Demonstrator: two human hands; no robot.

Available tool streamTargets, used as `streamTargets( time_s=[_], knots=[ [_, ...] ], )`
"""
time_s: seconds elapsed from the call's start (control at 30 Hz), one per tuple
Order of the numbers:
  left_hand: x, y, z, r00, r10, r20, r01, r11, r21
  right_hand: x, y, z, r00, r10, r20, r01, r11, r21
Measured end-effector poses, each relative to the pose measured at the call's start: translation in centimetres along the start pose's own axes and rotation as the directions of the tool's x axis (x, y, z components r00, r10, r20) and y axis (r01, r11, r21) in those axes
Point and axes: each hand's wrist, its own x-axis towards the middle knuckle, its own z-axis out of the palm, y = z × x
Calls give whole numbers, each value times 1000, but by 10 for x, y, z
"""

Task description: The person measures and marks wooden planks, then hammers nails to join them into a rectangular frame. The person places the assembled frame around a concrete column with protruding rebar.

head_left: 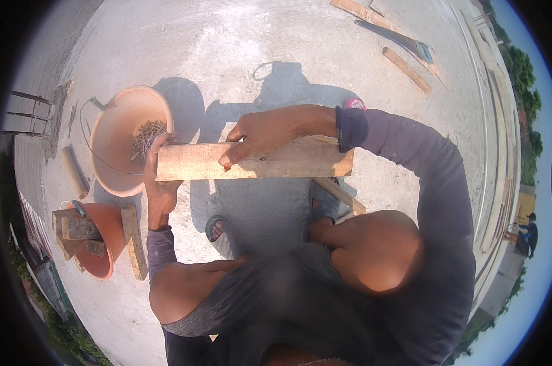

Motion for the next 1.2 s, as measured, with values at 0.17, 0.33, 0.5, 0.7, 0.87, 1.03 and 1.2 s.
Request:
streamTargets(
  time_s=[0.17, 0.33, 0.5, 0.7, 0.87, 1.03, 1.2],
  knots=[
    [-23, 11, -4, 999, -22, -30, 29, 961, 275, -7, -6, 29, 999, -53, -4, 53, 998, 45],
    [-36, 24, 0, 983, -147, -108, 172, 945, 279, -10, 2, 39, 992, -113, -64, 112, 994, -13],
    [-39, 22, 5, 981, -127, -143, 164, 947, 278, -12, 6, 28, 990, -127, -54, 125, 991, -39],
    [-40, -6, 7, 987, 58, -153, -23, 975, 221, -6, -10, 6, 998, -15, 66, 19, 998, -57],
    [-49, -25, 5, 986, 76, -147, -85, 995, -56, 11, -24, 0, 991, 2, 134, 19, 987, -157],
    [-49, -39, -9, 983, 138, -124, -153, 980, -126, 23, -32, 3, 993, -99, 70, 113, 966, -231],
    [-42, -38, -21, 984, 176, -35, -177, 983, -41, 24, -30, 4, 993, -3, 117, 23, 986, -168]
  ],
)
